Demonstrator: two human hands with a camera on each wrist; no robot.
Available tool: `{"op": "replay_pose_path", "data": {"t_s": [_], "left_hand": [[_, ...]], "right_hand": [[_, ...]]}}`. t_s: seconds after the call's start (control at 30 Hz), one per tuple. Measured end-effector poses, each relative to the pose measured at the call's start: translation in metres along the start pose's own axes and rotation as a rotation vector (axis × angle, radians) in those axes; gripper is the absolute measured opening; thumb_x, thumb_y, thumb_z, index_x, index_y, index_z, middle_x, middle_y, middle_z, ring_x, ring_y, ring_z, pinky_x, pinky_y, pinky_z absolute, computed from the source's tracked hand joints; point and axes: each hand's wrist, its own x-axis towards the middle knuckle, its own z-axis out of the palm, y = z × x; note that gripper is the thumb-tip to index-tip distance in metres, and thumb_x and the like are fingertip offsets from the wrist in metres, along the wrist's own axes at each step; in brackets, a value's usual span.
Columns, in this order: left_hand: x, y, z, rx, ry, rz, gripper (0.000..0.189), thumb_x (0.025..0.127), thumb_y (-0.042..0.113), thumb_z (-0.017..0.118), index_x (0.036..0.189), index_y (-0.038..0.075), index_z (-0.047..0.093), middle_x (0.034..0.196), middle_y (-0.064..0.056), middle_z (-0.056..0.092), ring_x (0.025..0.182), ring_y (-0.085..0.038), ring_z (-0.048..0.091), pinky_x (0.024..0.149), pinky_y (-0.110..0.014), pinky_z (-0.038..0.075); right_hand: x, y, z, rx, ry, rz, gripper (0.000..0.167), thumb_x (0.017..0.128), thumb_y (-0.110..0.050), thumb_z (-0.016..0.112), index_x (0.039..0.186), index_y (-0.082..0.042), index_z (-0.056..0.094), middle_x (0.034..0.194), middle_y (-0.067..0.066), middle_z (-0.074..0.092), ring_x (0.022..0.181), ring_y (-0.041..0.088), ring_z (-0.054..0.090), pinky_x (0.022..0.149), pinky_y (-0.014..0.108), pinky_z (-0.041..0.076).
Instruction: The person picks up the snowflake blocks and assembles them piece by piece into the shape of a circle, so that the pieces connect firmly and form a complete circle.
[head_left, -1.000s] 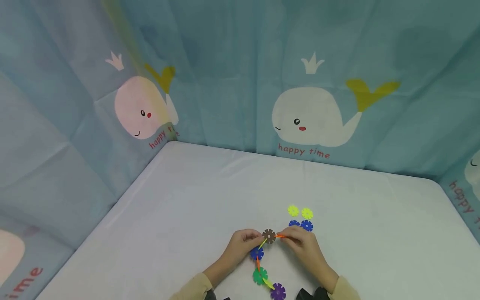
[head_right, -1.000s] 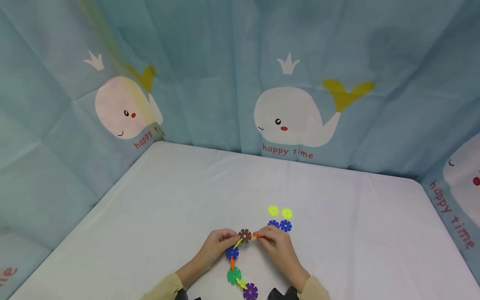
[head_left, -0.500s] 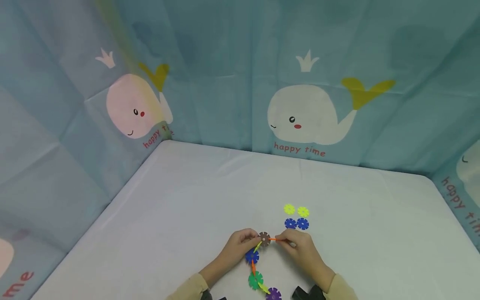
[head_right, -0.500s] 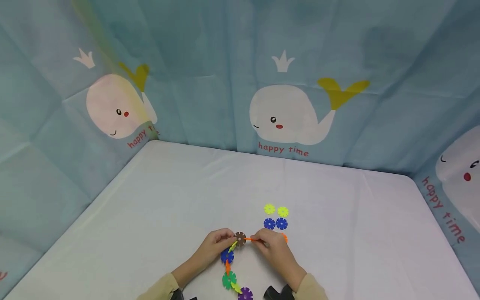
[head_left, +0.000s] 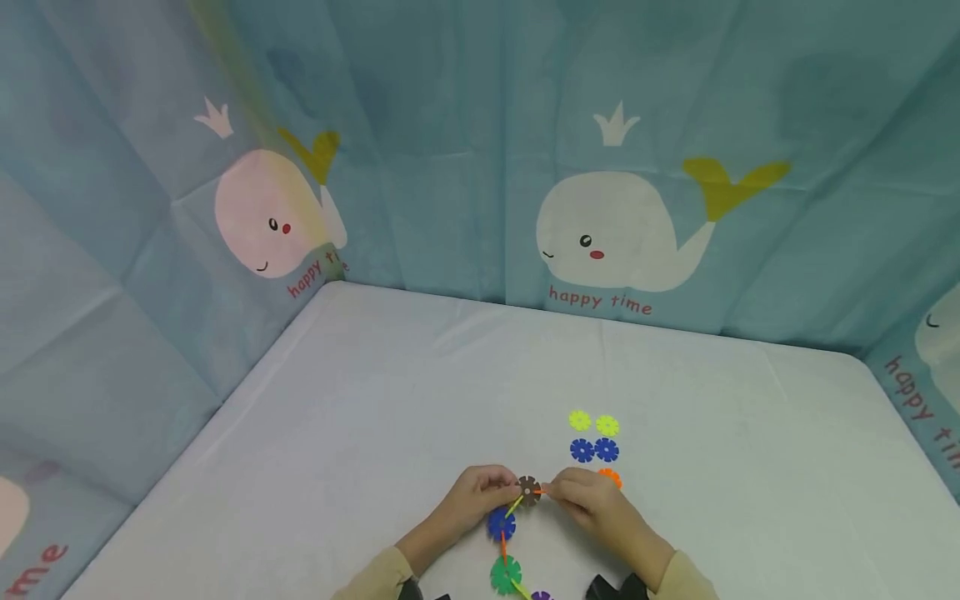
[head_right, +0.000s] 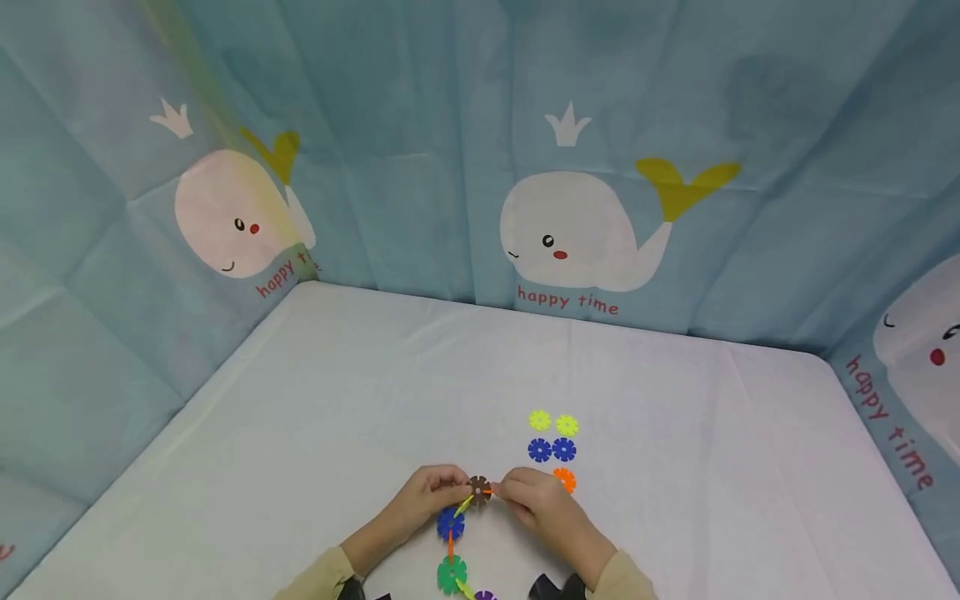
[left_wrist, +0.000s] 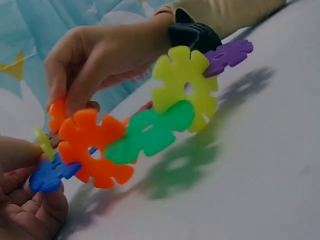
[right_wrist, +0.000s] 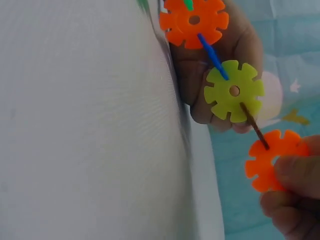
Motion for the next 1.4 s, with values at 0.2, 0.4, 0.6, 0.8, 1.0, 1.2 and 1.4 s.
{"op": "replay_pose_path", "data": {"t_s": [0.2, 0.4, 0.6, 0.8, 1.0, 1.2, 1.4], "left_hand": [[0.001, -0.003, 0.001, 0.009, 0.031, -0.008, 0.015, 0.086, 0.005, 0.057, 0.081, -0.009, 0.059, 0.07, -0.001, 0.057, 0.059, -0.006, 0.047, 0.057, -0.018, 0.038], [0.006, -0.004, 0.003, -0.02, 0.048, -0.031, 0.016, 0.087, 0.008, 0.057, 0.081, -0.007, 0.057, 0.072, -0.003, 0.058, 0.06, -0.007, 0.048, 0.056, -0.017, 0.04], [0.006, 0.0, 0.004, -0.044, 0.089, -0.041, 0.013, 0.086, 0.004, 0.056, 0.088, -0.009, 0.057, 0.075, -0.006, 0.059, 0.064, -0.008, 0.052, 0.06, -0.018, 0.044], [0.007, -0.004, 0.004, -0.059, 0.094, -0.032, 0.013, 0.087, 0.006, 0.056, 0.088, -0.008, 0.057, 0.074, -0.004, 0.058, 0.064, -0.007, 0.05, 0.06, -0.018, 0.042], [0.005, -0.005, 0.003, -0.057, 0.079, -0.05, 0.014, 0.086, 0.005, 0.057, 0.089, -0.008, 0.056, 0.073, -0.002, 0.058, 0.063, -0.007, 0.05, 0.059, -0.018, 0.042], [0.007, -0.003, 0.004, -0.068, 0.066, -0.038, 0.015, 0.086, 0.005, 0.057, 0.09, -0.009, 0.056, 0.072, -0.001, 0.056, 0.063, -0.007, 0.049, 0.059, -0.018, 0.042], [0.006, -0.003, 0.004, -0.061, 0.072, -0.036, 0.015, 0.086, 0.005, 0.057, 0.09, -0.009, 0.056, 0.072, 0.0, 0.056, 0.063, -0.007, 0.05, 0.06, -0.018, 0.042]], "right_hand": [[0.0, 0.002, 0.003, 0.035, 0.013, 0.038, 0.027, 0.094, -0.017, 0.045, 0.085, -0.002, 0.065, 0.079, 0.004, 0.063, 0.071, 0.012, 0.059, 0.066, 0.016, 0.046], [0.002, 0.005, -0.007, -0.142, 0.031, 0.251, 0.023, 0.073, -0.003, 0.071, 0.095, -0.003, 0.066, 0.092, 0.004, 0.064, 0.078, 0.014, 0.057, 0.068, 0.023, 0.046], [-0.003, 0.013, -0.024, -0.435, -0.152, 0.539, 0.02, 0.067, -0.006, 0.077, 0.085, -0.012, 0.071, 0.106, 0.007, 0.061, 0.078, 0.014, 0.04, 0.063, 0.026, 0.041], [-0.011, 0.018, -0.02, -0.385, -0.115, 0.53, 0.024, 0.066, -0.001, 0.077, 0.085, -0.008, 0.066, 0.099, 0.006, 0.058, 0.082, 0.017, 0.042, 0.066, 0.03, 0.043], [-0.013, 0.019, -0.015, -0.422, -0.11, 0.568, 0.032, 0.065, -0.002, 0.077, 0.093, -0.002, 0.063, 0.095, 0.006, 0.056, 0.082, 0.019, 0.042, 0.068, 0.032, 0.042], [-0.009, 0.017, -0.019, -0.307, -0.071, 0.71, 0.028, 0.065, 0.0, 0.077, 0.088, -0.008, 0.062, 0.085, -0.002, 0.05, 0.077, 0.014, 0.043, 0.065, 0.029, 0.042], [-0.002, 0.008, -0.02, 0.022, 0.016, 0.8, 0.016, 0.073, 0.0, 0.071, 0.077, -0.01, 0.059, 0.072, -0.006, 0.054, 0.058, 0.009, 0.048, 0.05, 0.023, 0.042]]}}
